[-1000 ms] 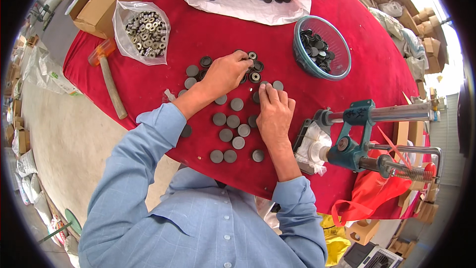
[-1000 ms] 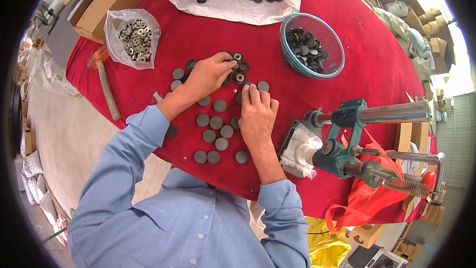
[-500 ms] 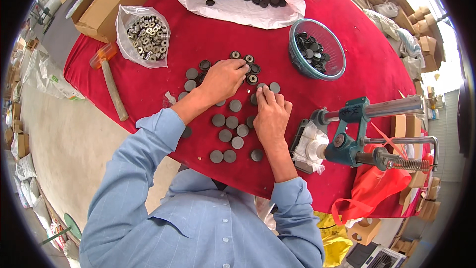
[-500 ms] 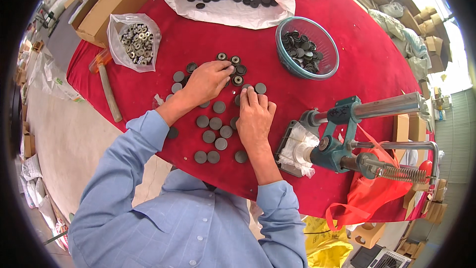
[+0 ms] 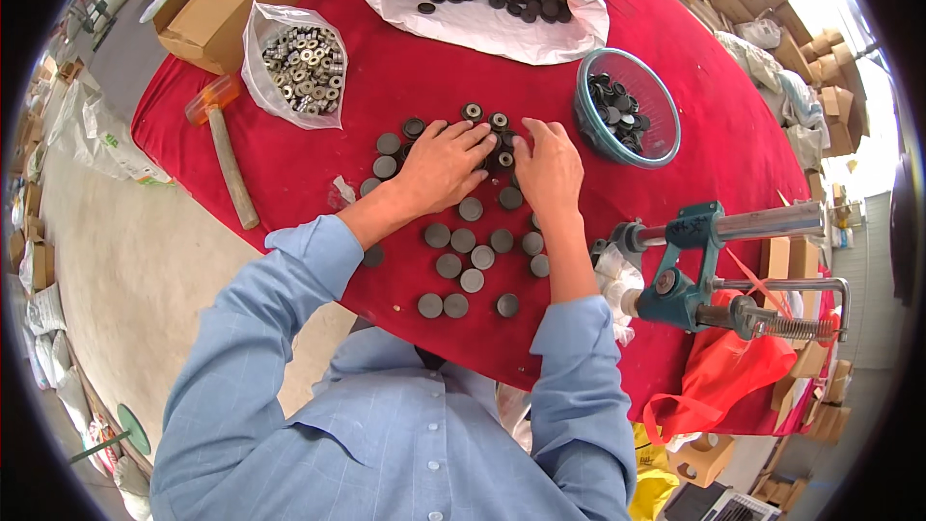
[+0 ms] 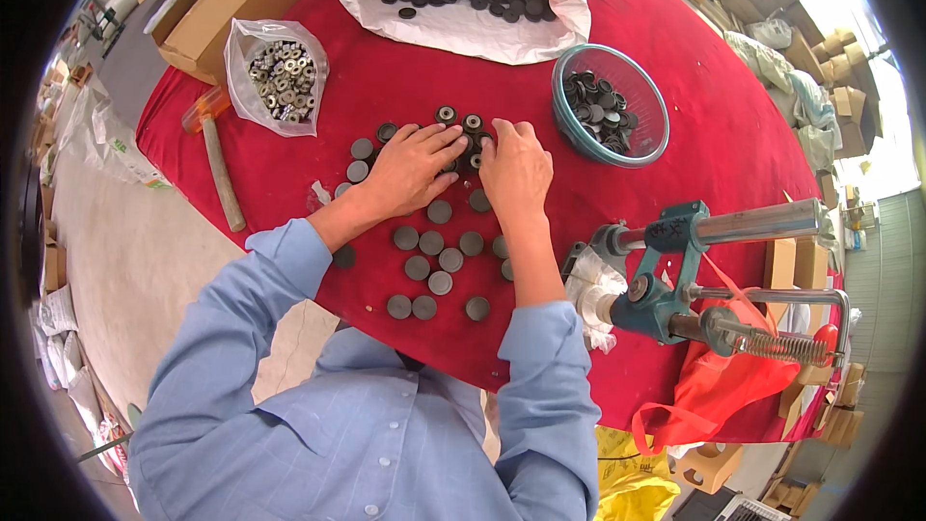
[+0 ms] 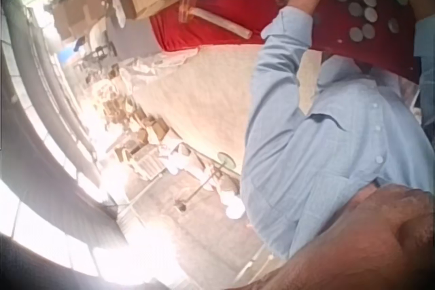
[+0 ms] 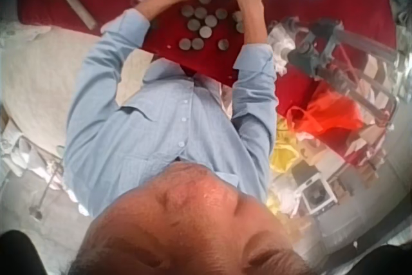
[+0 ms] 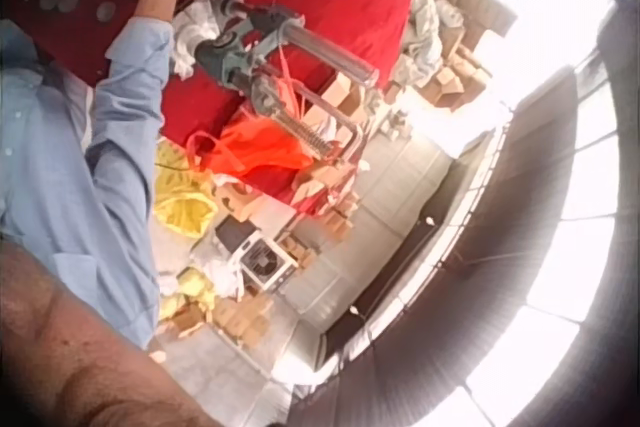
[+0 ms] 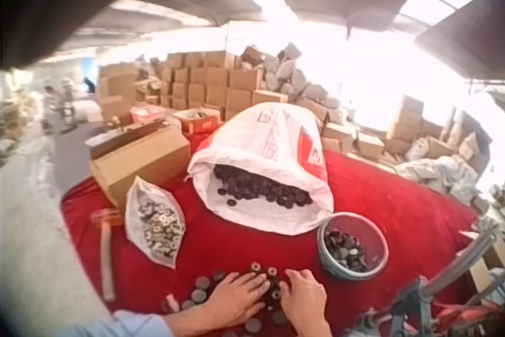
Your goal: The person arranges small circular magnets and metal washers on a red tablecloth, stacking them into pairs. They then use a manual press tool to compress the stacked components one by one, placing the finished units into a blue basket.
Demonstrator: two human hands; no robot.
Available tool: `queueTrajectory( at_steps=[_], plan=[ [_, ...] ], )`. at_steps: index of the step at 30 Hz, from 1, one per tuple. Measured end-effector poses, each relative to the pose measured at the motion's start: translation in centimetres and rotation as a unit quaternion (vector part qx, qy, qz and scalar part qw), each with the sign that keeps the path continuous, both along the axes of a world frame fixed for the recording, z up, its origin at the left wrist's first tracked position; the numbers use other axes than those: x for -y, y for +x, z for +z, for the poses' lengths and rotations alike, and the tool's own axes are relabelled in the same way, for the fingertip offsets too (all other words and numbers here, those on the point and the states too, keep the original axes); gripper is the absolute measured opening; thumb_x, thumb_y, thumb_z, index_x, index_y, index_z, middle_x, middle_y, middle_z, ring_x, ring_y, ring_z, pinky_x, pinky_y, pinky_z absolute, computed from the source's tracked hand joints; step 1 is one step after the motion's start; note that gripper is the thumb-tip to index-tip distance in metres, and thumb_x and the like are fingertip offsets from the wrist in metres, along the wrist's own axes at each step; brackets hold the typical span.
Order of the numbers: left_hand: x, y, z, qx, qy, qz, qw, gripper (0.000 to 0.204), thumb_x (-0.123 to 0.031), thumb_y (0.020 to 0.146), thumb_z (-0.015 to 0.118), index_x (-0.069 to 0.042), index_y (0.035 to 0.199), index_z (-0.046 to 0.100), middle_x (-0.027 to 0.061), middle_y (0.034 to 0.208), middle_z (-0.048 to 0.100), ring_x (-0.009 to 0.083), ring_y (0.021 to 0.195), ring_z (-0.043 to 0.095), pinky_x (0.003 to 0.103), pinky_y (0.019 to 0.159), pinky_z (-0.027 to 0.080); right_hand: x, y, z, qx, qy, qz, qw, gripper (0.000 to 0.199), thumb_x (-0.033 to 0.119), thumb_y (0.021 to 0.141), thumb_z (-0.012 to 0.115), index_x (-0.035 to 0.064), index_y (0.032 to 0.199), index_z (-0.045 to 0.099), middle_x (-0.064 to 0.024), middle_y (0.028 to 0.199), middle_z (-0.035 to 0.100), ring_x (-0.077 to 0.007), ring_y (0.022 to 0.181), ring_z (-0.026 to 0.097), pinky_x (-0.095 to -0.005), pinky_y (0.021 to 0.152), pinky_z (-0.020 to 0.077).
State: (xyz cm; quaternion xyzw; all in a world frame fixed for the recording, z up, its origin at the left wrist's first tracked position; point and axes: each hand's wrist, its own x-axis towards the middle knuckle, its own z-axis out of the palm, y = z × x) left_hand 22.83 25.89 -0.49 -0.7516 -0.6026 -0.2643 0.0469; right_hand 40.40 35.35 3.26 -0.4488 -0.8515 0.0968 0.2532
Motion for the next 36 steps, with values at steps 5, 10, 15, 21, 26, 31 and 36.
queueTrajectory(
  at_steps=[5,10,15,21,26,31,36],
  plan=[
    [0.8,-0.4,0.5,0.083,-0.036,0.038,0.995,0.050,-0.022,0.087,0.083,-0.003,0.130,0.068,0.0131,0.128,0.069,0.0311,0.120,0.062,0.047,0.104,0.047,-1.9,-1.1,-2.0,0.018,-0.048,0.013,0.999,0.027,0.019,0.089,0.082,0.0057,0.112,0.077,-0.0168,0.112,0.072,-0.0383,0.097,0.073,-0.0491,0.088,0.0572],
    [0.1,-0.4,0.1,0.107,-0.023,0.038,0.993,0.048,-0.019,0.083,0.086,-0.005,0.125,0.070,0.0099,0.115,0.070,0.0301,0.112,0.062,0.047,0.098,0.047,-2.2,0.0,-1.4,-0.091,-0.143,0.011,0.985,0.023,0.011,0.085,0.083,0.0040,0.106,0.075,-0.0158,0.103,0.073,-0.0364,0.091,0.074,-0.0472,0.083,0.0577],
    [0.0,-0.3,-0.1,0.181,-0.032,0.044,0.982,0.043,-0.010,0.080,0.087,-0.007,0.119,0.071,0.0078,0.102,0.070,0.0303,0.101,0.064,0.045,0.093,0.050,0.7,0.6,-0.7,-0.079,-0.025,0.053,0.995,0.019,0.010,0.088,0.080,0.0053,0.106,0.073,-0.0117,0.099,0.072,-0.0355,0.087,0.073,-0.0471,0.081,0.0573],
    [0.1,-1.6,1.3,0.305,-0.063,0.041,0.949,0.024,-0.006,0.082,0.085,-0.005,0.104,0.076,0.0089,0.093,0.068,0.0221,0.076,0.067,0.036,0.071,0.055,1.8,1.2,-2.3,-0.070,0.058,0.076,0.993,0.014,0.008,0.090,0.076,0.0087,0.103,0.074,-0.0078,0.100,0.072,-0.0318,0.093,0.072,-0.0449,0.083,0.0560],
    [-0.7,-5.1,3.0,0.351,-0.025,0.101,0.930,0.019,-0.011,0.083,0.085,-0.004,0.101,0.082,0.0098,0.086,0.069,0.0207,0.073,0.069,0.035,0.069,0.056,2.4,1.3,-3.1,-0.039,0.084,0.100,0.991,0.012,0.009,0.091,0.072,0.0074,0.102,0.074,-0.0078,0.102,0.073,-0.0310,0.094,0.071,-0.0453,0.085,0.0550],
    [-2.6,-6.0,3.4,0.338,-0.017,0.110,0.935,0.020,-0.006,0.088,0.083,-0.002,0.107,0.082,0.0077,0.096,0.075,0.0139,0.082,0.073,0.030,0.074,0.058,3.6,1.3,-3.4,-0.012,0.139,0.106,0.985,0.018,0.007,0.090,0.069,0.0059,0.107,0.075,-0.0071,0.111,0.073,-0.0285,0.104,0.070,-0.0465,0.096,0.0519],
    [-4.7,-5.1,1.7,0.331,0.011,0.057,0.942,0.019,-0.008,0.088,0.081,-0.003,0.106,0.082,0.0122,0.101,0.077,0.0251,0.087,0.075,0.037,0.078,0.060,5.6,1.8,-3.5,0.068,0.174,0.082,0.979,0.034,0.008,0.088,0.068,0.0012,0.121,0.074,-0.0092,0.126,0.072,-0.0270,0.116,0.066,-0.0501,0.110,0.0439]
  ],
)
